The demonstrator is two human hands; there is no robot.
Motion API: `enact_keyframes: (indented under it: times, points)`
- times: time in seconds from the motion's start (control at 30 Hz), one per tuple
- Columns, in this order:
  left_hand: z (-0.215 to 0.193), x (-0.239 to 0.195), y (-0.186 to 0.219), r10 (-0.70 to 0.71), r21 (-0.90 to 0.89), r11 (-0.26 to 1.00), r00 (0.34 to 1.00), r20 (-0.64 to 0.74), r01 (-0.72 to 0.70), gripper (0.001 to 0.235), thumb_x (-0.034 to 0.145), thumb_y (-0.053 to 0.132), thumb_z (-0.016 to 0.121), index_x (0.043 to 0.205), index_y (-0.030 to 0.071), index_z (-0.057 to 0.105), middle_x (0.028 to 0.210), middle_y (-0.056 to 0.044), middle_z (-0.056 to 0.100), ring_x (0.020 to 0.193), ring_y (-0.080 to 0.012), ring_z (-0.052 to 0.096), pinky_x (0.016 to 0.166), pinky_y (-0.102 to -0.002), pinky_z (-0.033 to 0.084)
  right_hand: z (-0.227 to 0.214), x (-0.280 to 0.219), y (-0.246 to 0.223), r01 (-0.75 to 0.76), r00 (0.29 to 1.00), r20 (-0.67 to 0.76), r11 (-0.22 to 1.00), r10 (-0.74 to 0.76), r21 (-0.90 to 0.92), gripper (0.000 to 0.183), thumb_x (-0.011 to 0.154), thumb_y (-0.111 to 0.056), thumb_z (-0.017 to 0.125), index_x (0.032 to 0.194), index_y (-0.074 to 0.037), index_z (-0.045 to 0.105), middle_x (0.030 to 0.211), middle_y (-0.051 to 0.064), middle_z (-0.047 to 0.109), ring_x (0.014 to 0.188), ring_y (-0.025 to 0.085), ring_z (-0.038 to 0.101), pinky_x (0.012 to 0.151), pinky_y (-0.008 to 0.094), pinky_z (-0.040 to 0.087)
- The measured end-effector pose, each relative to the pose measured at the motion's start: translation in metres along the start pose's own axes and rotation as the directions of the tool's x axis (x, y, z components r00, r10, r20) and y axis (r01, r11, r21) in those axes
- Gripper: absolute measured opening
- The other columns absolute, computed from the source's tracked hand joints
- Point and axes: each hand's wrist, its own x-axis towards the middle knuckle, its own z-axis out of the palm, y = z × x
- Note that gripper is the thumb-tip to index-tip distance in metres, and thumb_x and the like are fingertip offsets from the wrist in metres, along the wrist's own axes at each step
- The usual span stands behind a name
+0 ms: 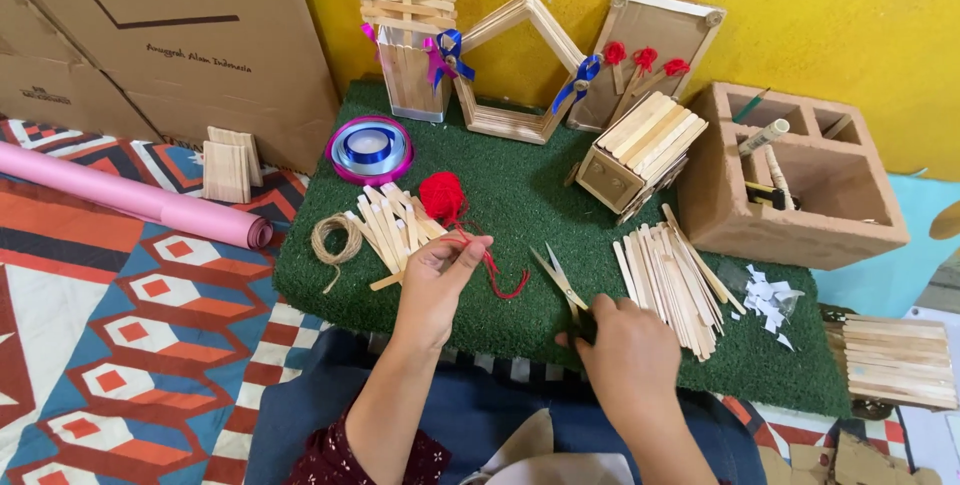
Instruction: Decorating a miniature wooden cart structure by cutting and attaching red yarn using tape and scissors.
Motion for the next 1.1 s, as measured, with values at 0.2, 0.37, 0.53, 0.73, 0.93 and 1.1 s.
enact_keyframes:
  times: [0.2,0.37,0.53,0.73,0.93,1.1]
  points:
    - [0.003,0.000,0.000,-0.029,0.008,1.000,0.999,-0.013,0.029,0.011,0.091,0.005,0.074,0.096,-0.004,0.074,0.105,-0.016,0.077,0.093,-0.0165,0.068,0.087,-0.026,0.054,-0.025,0.007,-0.001,-0.064,0.982,0.188,0.960,0.012,0.274,0.039,0.069,-0.034,0.088,0.101,-0.019,0.071,0.092,0.001,0.070,0.081,0.026,0.070,0.075,0.039,0.055]
    - [0.022,-0.013,-0.003,0.076,0.136,0.987,0.992,0.098,-0.088,0.007,0.092,0.004,0.073,0.093,-0.002,0.075,0.096,-0.007,0.069,0.085,-0.0134,0.061,0.080,-0.025,0.051,-0.041,-0.006,-0.015,0.108,0.989,-0.138,0.892,-0.052,0.439,0.020,0.082,-0.021,0.075,0.101,-0.015,0.076,0.091,-0.001,0.070,0.072,0.020,0.067,0.066,0.035,0.054]
    - [0.043,-0.030,-0.024,0.145,0.089,0.982,0.971,0.189,-0.164,0.005,0.092,0.003,0.072,0.091,-0.002,0.073,0.099,-0.008,0.068,0.090,-0.0160,0.065,0.083,-0.027,0.052,-0.031,-0.008,-0.038,0.265,0.951,-0.310,0.580,-0.023,0.770,0.025,0.073,-0.008,0.083,0.097,-0.005,0.075,0.092,0.003,0.075,0.075,0.014,0.070,0.064,0.025,0.056]
    - [0.049,-0.031,-0.035,0.051,0.025,0.998,0.967,0.251,-0.060,0.005,0.092,-0.002,0.071,0.090,-0.005,0.074,0.095,-0.007,0.065,0.092,-0.0174,0.065,0.089,-0.028,0.052,-0.022,-0.007,-0.033,0.255,0.942,-0.333,0.535,0.052,0.805,0.014,0.077,0.003,0.073,0.091,-0.001,0.074,0.090,0.004,0.074,0.071,0.013,0.064,0.066,0.024,0.053]
    - [0.045,-0.030,-0.034,0.058,0.016,0.998,0.970,0.235,-0.063,0.007,0.092,-0.001,0.071,0.097,-0.005,0.074,0.101,-0.008,0.069,0.089,-0.0146,0.063,0.083,-0.025,0.052,-0.026,-0.006,-0.026,0.211,0.953,-0.294,0.539,0.071,0.815,0.008,0.081,0.001,0.072,0.089,-0.001,0.074,0.090,0.004,0.073,0.071,0.013,0.063,0.064,0.024,0.052]
    - [0.042,-0.030,-0.038,0.046,-0.050,0.998,0.977,0.206,-0.037,0.006,0.093,-0.002,0.070,0.099,-0.001,0.072,0.104,-0.010,0.073,0.090,-0.0129,0.065,0.084,-0.024,0.053,-0.023,-0.007,-0.023,0.212,0.952,-0.297,0.543,0.074,0.813,0.006,0.082,0.001,0.072,0.088,-0.001,0.074,0.089,0.003,0.070,0.068,0.013,0.060,0.061,0.024,0.050]
